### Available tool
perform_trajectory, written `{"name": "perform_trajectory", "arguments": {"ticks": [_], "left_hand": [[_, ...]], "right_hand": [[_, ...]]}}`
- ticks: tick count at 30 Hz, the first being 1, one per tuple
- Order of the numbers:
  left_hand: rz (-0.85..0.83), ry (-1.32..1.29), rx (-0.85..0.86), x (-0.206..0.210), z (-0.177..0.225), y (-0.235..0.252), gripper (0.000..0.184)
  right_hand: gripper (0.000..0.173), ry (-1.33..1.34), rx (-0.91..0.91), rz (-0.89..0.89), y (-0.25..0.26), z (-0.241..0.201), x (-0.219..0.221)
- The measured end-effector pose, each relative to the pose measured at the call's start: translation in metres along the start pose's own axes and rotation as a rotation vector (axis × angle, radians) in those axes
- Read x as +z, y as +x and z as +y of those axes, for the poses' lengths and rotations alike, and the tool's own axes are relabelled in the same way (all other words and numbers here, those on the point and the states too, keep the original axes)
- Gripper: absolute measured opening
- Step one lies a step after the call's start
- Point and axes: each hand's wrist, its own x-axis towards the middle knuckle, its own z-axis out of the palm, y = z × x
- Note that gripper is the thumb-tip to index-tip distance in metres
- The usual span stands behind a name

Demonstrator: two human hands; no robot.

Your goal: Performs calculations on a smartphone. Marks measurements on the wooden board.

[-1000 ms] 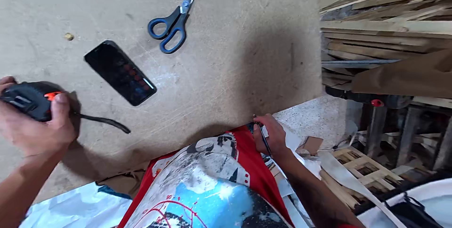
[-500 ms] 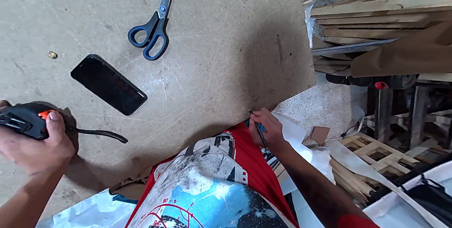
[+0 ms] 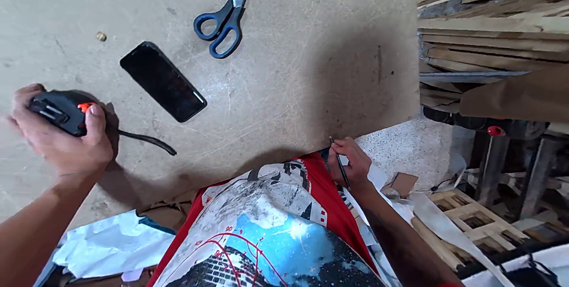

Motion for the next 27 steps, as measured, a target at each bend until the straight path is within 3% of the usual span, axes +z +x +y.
{"name": "perform_trajectory", "arguments": {"ticks": [8, 27], "left_hand": [[0.032, 0.004, 0.062, -0.022, 0.049, -0.001, 0.079], [0.051, -0.012, 0.041, -0.027, 0.065, -0.002, 0.087]], "right_hand": [[0.016, -0.016, 0.018, -0.051, 0.001, 0.003, -0.005], [0.014, 0.015, -0.021, -0.067, 0.009, 0.007, -0.005]]}}
